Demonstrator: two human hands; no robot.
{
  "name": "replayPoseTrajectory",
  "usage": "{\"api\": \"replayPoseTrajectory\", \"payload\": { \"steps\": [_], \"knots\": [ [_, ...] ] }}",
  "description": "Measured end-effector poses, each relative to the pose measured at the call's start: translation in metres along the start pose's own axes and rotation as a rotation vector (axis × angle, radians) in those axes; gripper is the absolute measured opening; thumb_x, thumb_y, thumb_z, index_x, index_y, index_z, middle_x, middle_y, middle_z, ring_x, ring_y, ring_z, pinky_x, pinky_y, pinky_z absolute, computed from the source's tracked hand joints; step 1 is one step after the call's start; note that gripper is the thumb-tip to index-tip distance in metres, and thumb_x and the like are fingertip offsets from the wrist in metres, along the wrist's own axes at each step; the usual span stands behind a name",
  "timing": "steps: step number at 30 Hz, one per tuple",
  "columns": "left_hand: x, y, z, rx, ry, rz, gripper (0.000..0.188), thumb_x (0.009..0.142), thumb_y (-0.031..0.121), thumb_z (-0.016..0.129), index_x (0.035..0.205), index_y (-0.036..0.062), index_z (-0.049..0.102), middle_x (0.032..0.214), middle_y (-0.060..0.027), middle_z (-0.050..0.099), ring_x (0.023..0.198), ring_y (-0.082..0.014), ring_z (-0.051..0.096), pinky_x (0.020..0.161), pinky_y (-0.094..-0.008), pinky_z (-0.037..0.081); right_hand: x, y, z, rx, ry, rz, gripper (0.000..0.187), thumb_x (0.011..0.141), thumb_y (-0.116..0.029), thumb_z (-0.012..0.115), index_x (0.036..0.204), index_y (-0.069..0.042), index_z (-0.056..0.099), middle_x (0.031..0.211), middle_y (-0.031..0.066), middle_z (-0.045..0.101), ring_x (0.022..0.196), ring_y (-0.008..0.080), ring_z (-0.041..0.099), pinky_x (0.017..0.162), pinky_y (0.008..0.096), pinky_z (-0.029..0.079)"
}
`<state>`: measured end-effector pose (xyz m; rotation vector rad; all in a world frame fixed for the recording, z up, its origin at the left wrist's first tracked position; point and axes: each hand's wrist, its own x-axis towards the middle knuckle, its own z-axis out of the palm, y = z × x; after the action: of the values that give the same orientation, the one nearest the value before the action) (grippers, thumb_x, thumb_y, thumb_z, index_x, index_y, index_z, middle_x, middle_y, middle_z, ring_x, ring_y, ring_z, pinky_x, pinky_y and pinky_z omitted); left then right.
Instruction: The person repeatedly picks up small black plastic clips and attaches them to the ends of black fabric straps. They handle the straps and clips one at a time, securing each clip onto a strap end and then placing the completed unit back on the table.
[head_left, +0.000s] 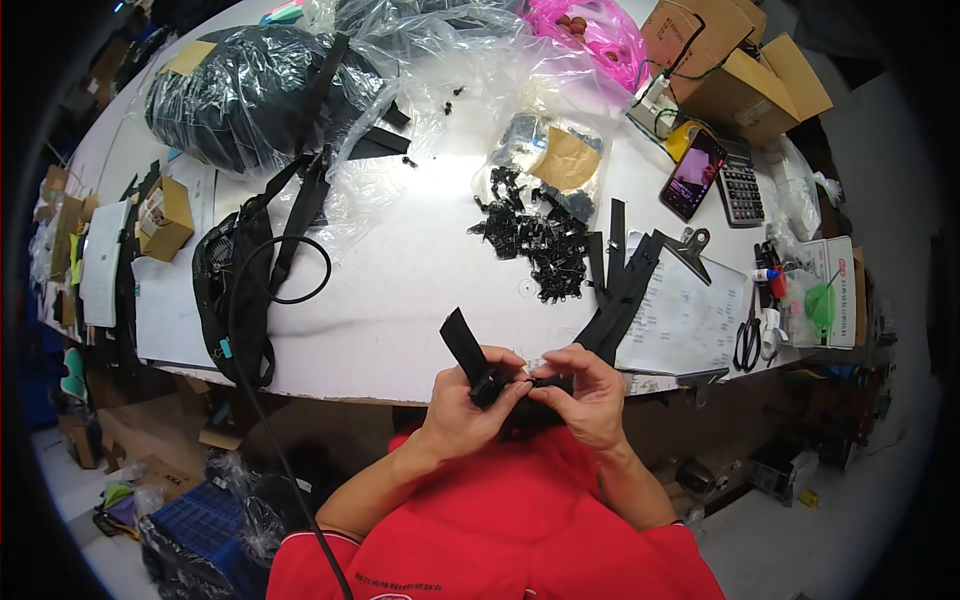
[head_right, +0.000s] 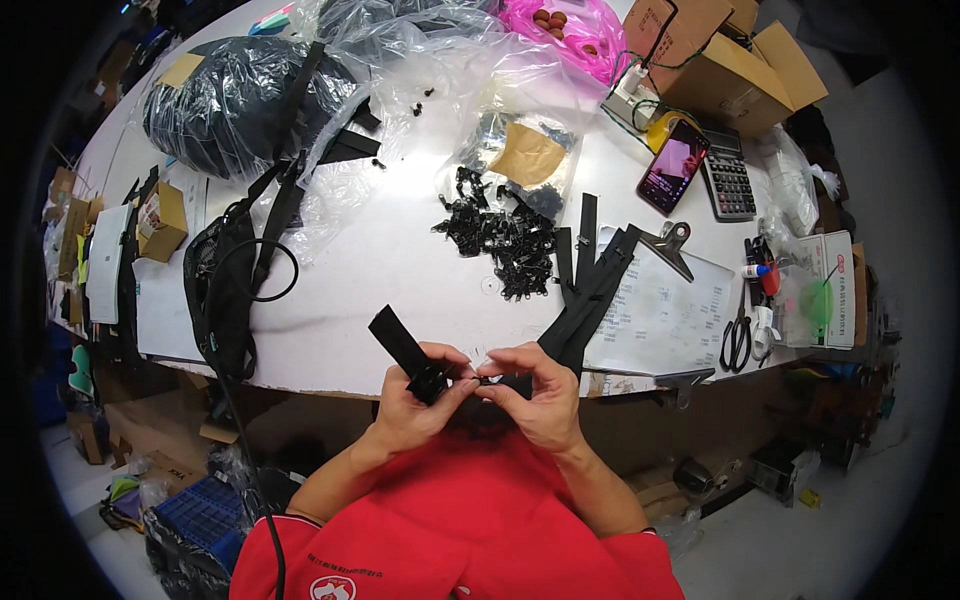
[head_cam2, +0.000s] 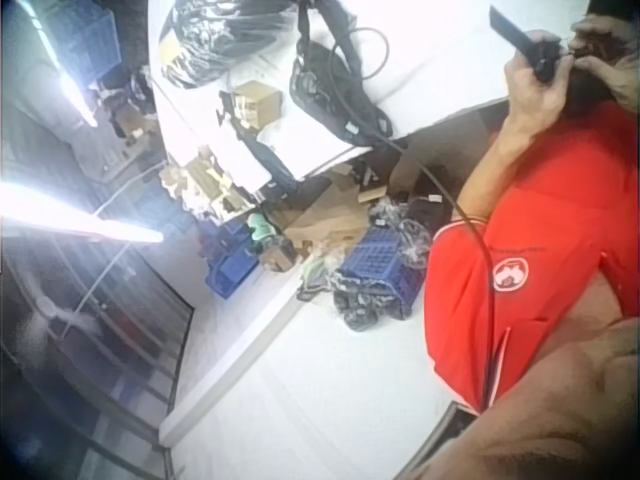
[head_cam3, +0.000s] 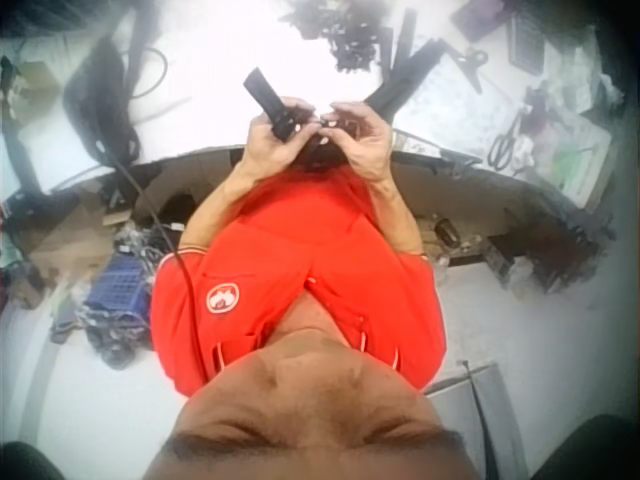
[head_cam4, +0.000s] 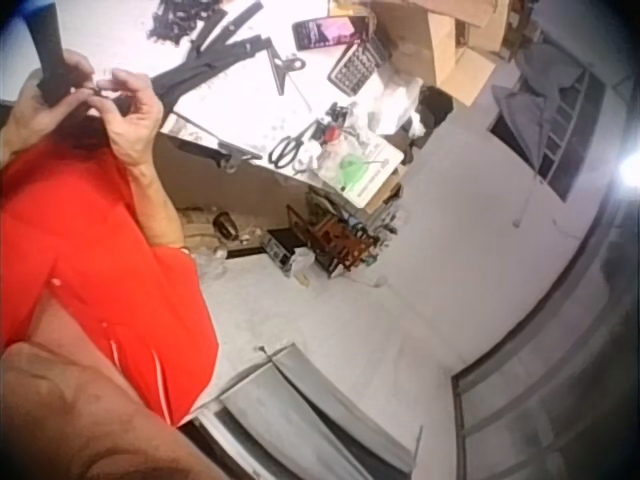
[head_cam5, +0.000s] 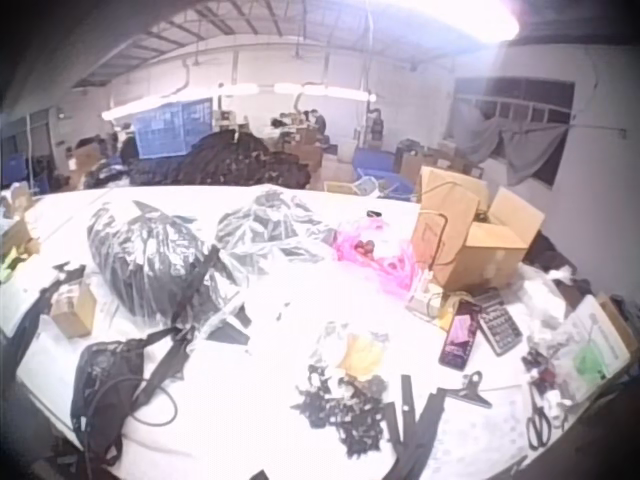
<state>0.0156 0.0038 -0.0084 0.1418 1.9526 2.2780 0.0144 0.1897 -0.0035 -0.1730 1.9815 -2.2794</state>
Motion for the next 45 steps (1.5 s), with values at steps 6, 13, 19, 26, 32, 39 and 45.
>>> {"api": "replayPoseTrajectory", "payload": {
  "steps": [6, 13, 19, 26, 32, 39, 45],
  "knots": [
    [0.002, 0.005, 0.002, 0.026, 0.037, 0.032, 0.018, 0.091, 0.0, 0.067, 0.109, -0.0001, 0.064, 0.089, -0.0078, 0.066, 0.08, -0.0126, 0.064, 0.072, -0.0265, 0.052, 0.005, -0.01, 0.006, -0.759, 0.118, -0.526, 0.032, 0.071, 0.003, 0.081, 0.101, -0.006, 0.071, 0.086, 0.0044, 0.07, 0.081, 0.0206, 0.065, 0.071, 0.031, 0.049],
    [0.009, 0.013, -0.004, 0.182, -0.001, 0.196, 0.019, 0.088, -0.007, 0.063, 0.104, 0.0013, 0.069, 0.096, -0.0115, 0.067, 0.088, -0.0228, 0.067, 0.078, -0.0305, 0.053, -0.003, -0.009, 0.016, -0.188, 0.169, 0.062, 0.016, 0.083, 0.0, 0.074, 0.099, -0.002, 0.069, 0.088, 0.0041, 0.068, 0.074, 0.0108, 0.062, 0.065, 0.0223, 0.047],
    [0.008, 0.008, -0.003, 0.142, 0.016, 0.189, 0.015, 0.09, -0.005, 0.063, 0.103, 0.0003, 0.067, 0.097, -0.0115, 0.065, 0.09, -0.0213, 0.064, 0.08, -0.0301, 0.051, -0.006, -0.004, 0.018, 0.06, 0.08, 0.235, 0.012, 0.09, 0.0, 0.069, 0.102, 0.002, 0.067, 0.097, 0.0038, 0.064, 0.079, 0.0067, 0.061, 0.068, 0.0206, 0.049],
    [0.005, 0.002, 0.001, -0.046, 0.033, 0.075, 0.014, 0.093, -0.004, 0.062, 0.104, 0.002, 0.066, 0.1, -0.0078, 0.063, 0.092, -0.014, 0.06, 0.082, -0.0266, 0.048, -0.008, -0.001, 0.024, 0.072, 0.108, 0.221, 0.009, 0.091, 0.002, 0.066, 0.1, 0.002, 0.067, 0.098, 0.0042, 0.063, 0.08, 0.0072, 0.059, 0.071, 0.0217, 0.049],
    [0.006, 0.006, 0.002, -0.133, 0.028, -0.023, 0.012, 0.095, -0.002, 0.06, 0.105, 0.0016, 0.066, 0.098, -0.0037, 0.064, 0.086, -0.0088, 0.059, 0.077, -0.0235, 0.047, -0.006, 0.0, 0.021, 0.238, 0.088, 0.226, 0.007, 0.092, 0.001, 0.065, 0.098, 0.001, 0.067, 0.096, 0.0031, 0.063, 0.082, 0.0064, 0.058, 0.073, 0.0202, 0.047],
    [0.004, 0.003, 0.0, -0.149, -0.026, -0.05, 0.011, 0.097, 0.002, 0.059, 0.105, 0.002, 0.066, 0.094, -0.0005, 0.063, 0.073, -0.0032, 0.052, 0.064, -0.0191, 0.041, -0.003, -0.004, 0.011, 0.242, -0.014, 0.395, 0.005, 0.092, -0.001, 0.066, 0.096, 0.002, 0.065, 0.094, 0.0006, 0.062, 0.081, 0.0051, 0.055, 0.076, 0.0209, 0.046],
    [0.005, 0.001, -0.004, -0.169, -0.037, -0.127, 0.013, 0.097, 0.003, 0.059, 0.109, 0.0014, 0.064, 0.089, -0.0014, 0.062, 0.071, -0.0031, 0.052, 0.062, -0.0185, 0.042, -0.008, 0.009, 0.026, 0.113, 0.151, 0.256, 0.009, 0.092, -0.006, 0.068, 0.095, 0.002, 0.066, 0.088, 0.0007, 0.065, 0.074, 0.0065, 0.056, 0.068, 0.0214, 0.045]
  ]
}}
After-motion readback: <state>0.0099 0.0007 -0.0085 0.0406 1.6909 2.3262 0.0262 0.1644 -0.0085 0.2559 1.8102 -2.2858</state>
